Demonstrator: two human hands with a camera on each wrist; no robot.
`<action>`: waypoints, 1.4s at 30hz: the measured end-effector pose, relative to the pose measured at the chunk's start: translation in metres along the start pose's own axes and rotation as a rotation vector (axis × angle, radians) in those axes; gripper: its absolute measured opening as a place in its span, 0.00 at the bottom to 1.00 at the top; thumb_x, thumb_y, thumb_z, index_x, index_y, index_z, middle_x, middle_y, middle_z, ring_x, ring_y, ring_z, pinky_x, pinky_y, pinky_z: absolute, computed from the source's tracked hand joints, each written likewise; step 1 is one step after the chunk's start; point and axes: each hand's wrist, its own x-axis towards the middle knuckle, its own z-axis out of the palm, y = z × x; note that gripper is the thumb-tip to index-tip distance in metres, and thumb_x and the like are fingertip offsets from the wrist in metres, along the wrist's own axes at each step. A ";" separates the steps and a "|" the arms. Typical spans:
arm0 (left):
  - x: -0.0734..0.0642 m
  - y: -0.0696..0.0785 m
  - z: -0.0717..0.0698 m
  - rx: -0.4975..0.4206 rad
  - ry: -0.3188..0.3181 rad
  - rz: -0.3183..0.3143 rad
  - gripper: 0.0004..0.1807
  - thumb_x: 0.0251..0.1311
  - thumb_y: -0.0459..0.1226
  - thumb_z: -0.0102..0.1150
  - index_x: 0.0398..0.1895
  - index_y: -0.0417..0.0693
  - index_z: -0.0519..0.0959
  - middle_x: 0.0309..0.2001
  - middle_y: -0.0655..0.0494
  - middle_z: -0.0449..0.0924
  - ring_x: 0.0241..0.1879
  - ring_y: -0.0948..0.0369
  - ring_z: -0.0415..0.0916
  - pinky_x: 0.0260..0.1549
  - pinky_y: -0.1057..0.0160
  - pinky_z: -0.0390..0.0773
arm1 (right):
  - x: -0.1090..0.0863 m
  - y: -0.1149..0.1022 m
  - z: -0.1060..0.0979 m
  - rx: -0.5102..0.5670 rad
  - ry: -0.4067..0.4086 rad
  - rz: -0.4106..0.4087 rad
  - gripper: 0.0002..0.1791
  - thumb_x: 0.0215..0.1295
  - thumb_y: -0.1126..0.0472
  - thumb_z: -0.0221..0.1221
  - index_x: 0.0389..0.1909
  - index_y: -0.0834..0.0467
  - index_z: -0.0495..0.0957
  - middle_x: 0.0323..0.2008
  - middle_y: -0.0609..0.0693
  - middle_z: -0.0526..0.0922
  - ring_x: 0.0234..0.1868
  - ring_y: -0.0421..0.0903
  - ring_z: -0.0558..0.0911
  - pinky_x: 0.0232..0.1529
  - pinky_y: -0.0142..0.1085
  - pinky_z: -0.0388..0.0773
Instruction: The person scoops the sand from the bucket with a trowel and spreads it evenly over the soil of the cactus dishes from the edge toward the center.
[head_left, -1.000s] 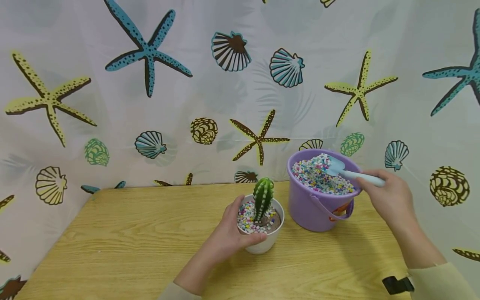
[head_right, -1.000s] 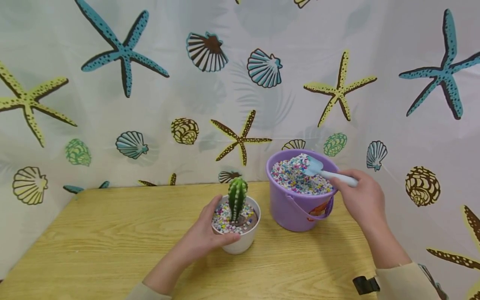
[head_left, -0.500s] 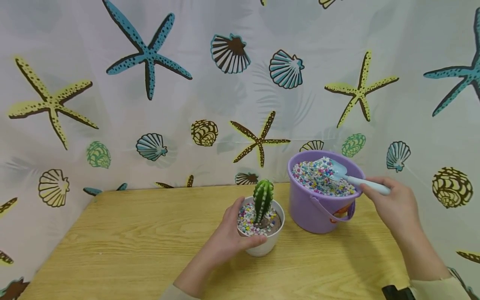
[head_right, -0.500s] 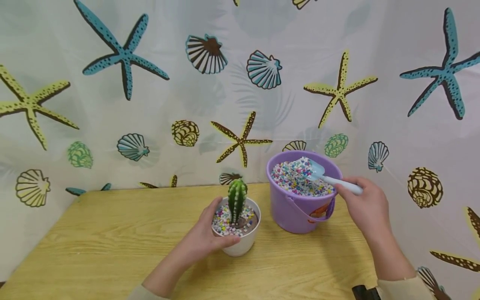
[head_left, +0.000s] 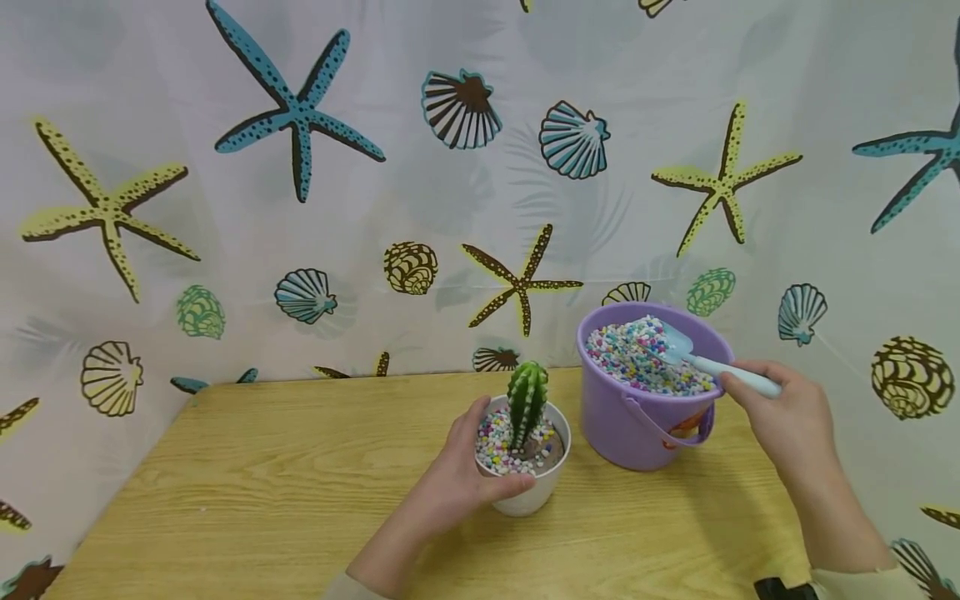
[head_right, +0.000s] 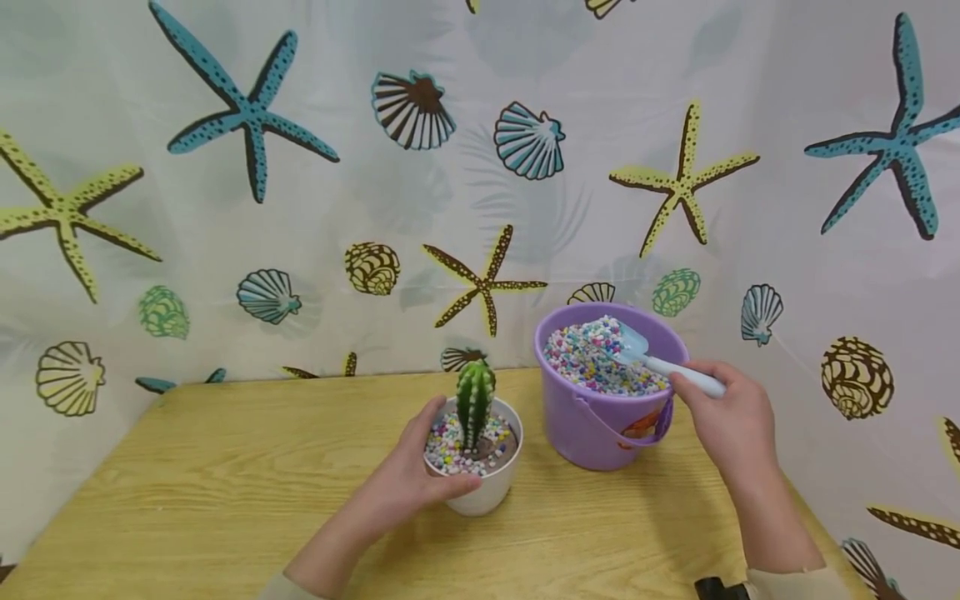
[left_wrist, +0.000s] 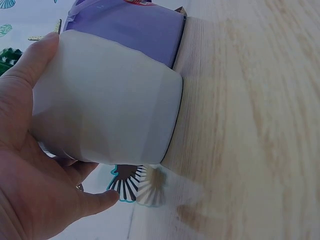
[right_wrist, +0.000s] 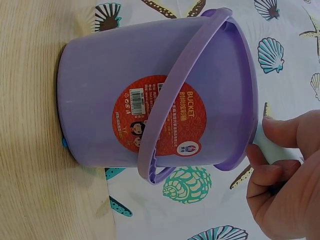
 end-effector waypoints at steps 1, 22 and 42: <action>0.000 0.000 0.000 -0.004 0.000 0.000 0.73 0.52 0.61 0.86 0.92 0.55 0.47 0.85 0.39 0.54 0.79 0.38 0.62 0.75 0.30 0.64 | -0.001 0.000 0.000 0.002 0.002 -0.002 0.30 0.81 0.41 0.65 0.66 0.62 0.84 0.62 0.61 0.84 0.48 0.49 0.75 0.36 0.34 0.75; -0.002 0.001 -0.001 -0.021 -0.007 0.002 0.73 0.52 0.60 0.87 0.92 0.55 0.47 0.85 0.40 0.54 0.80 0.39 0.60 0.76 0.31 0.62 | -0.013 -0.008 -0.006 -0.014 0.020 -0.012 0.33 0.78 0.36 0.65 0.67 0.58 0.85 0.63 0.60 0.84 0.49 0.50 0.75 0.36 0.35 0.75; -0.003 0.001 -0.001 -0.022 -0.008 -0.007 0.72 0.53 0.60 0.86 0.92 0.57 0.47 0.85 0.39 0.53 0.80 0.37 0.60 0.75 0.29 0.63 | -0.031 -0.026 -0.013 -0.021 -0.030 -0.062 0.30 0.78 0.37 0.66 0.65 0.56 0.86 0.56 0.57 0.83 0.38 0.49 0.72 0.28 0.38 0.72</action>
